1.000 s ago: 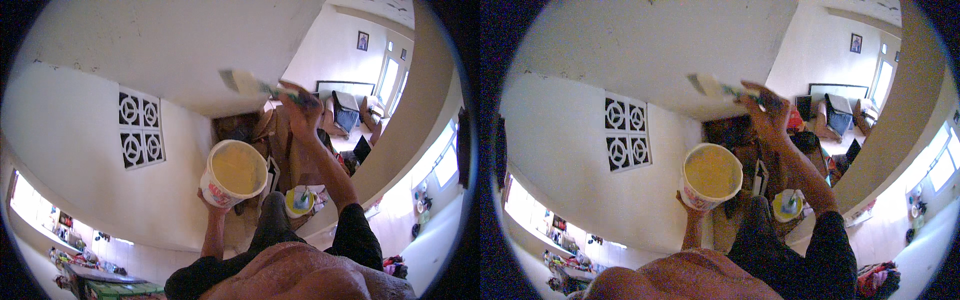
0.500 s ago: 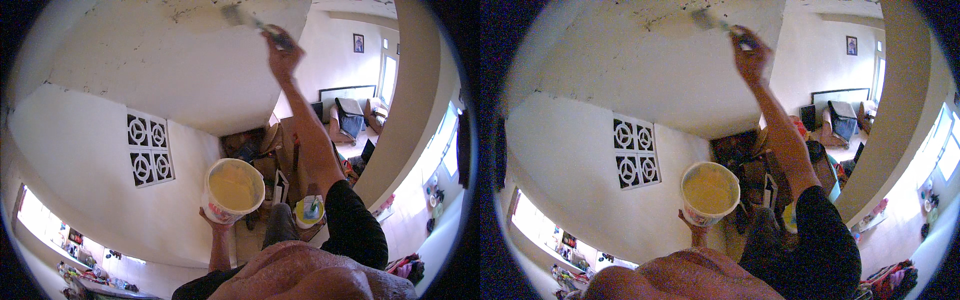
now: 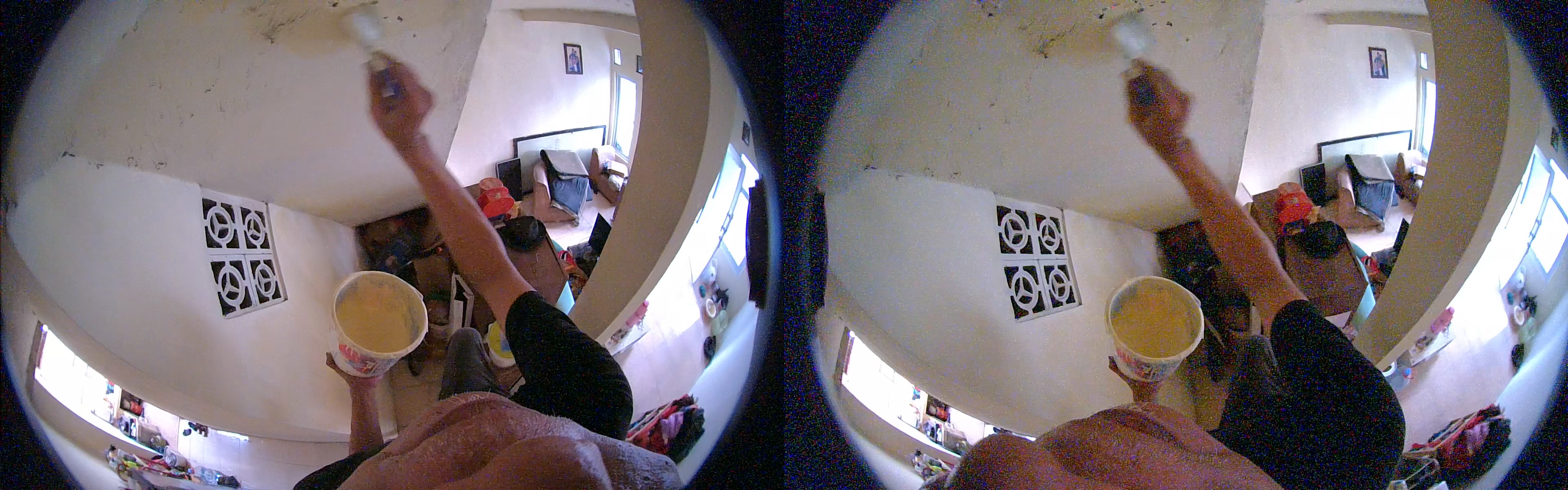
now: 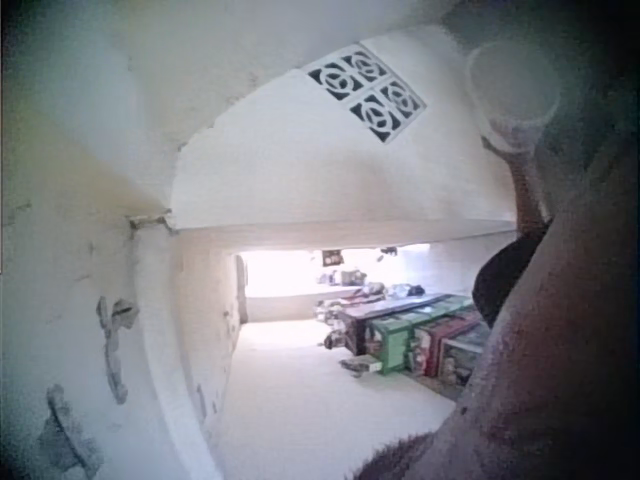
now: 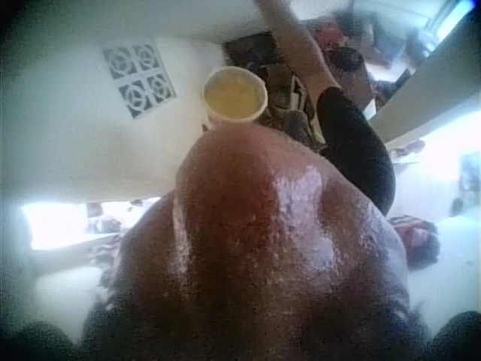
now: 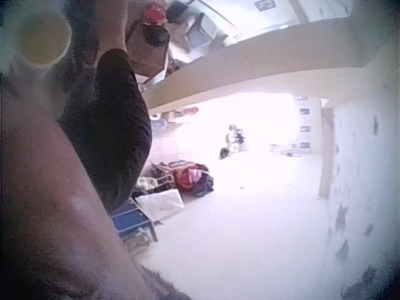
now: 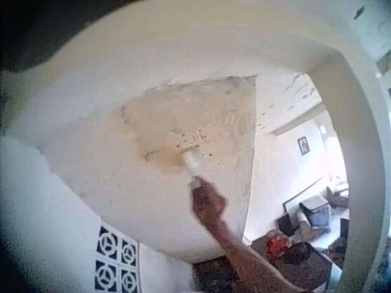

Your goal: The person holds a bucket of yellow paint in their left hand and uses a paintbrush in their right hand to apply paint to the ceiling. They repeatedly dip the brush into the bucket and spread the paint across the ceiling surface.

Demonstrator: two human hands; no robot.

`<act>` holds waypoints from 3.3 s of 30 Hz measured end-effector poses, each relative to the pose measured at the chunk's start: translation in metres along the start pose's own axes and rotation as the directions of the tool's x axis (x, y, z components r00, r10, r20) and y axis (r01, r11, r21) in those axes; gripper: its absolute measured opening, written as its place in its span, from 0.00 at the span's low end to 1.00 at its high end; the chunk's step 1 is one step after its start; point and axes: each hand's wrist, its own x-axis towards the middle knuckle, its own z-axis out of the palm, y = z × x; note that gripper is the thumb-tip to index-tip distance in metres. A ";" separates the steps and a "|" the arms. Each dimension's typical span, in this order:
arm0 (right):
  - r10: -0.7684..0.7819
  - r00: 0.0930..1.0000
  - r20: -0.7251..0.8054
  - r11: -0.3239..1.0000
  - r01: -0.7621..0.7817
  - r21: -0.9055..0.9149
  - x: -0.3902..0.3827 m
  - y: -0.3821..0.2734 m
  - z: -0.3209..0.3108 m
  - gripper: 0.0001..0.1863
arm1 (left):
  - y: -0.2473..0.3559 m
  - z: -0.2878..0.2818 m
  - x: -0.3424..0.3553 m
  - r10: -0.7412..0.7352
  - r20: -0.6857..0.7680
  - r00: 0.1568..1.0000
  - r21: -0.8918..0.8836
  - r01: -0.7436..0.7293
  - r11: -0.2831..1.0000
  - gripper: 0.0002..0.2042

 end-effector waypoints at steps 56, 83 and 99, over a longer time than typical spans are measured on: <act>0.399 0.062 0.915 0.877 -0.317 -0.361 -0.105 -0.112 -0.203 0.23 | -0.003 0.029 -0.005 0.194 -0.112 0.975 0.189 -0.171 0.967 0.42; 0.459 -0.436 0.774 0.258 -0.768 -0.586 -0.139 -0.119 -0.203 0.09 | -0.007 -0.071 0.037 -0.010 0.470 0.882 -0.238 0.138 0.962 0.41; 0.464 -0.100 0.880 0.591 -0.705 -0.391 -0.126 -0.099 -0.207 0.12 | 0.006 0.023 0.025 0.086 0.067 0.994 0.029 -0.088 0.996 0.42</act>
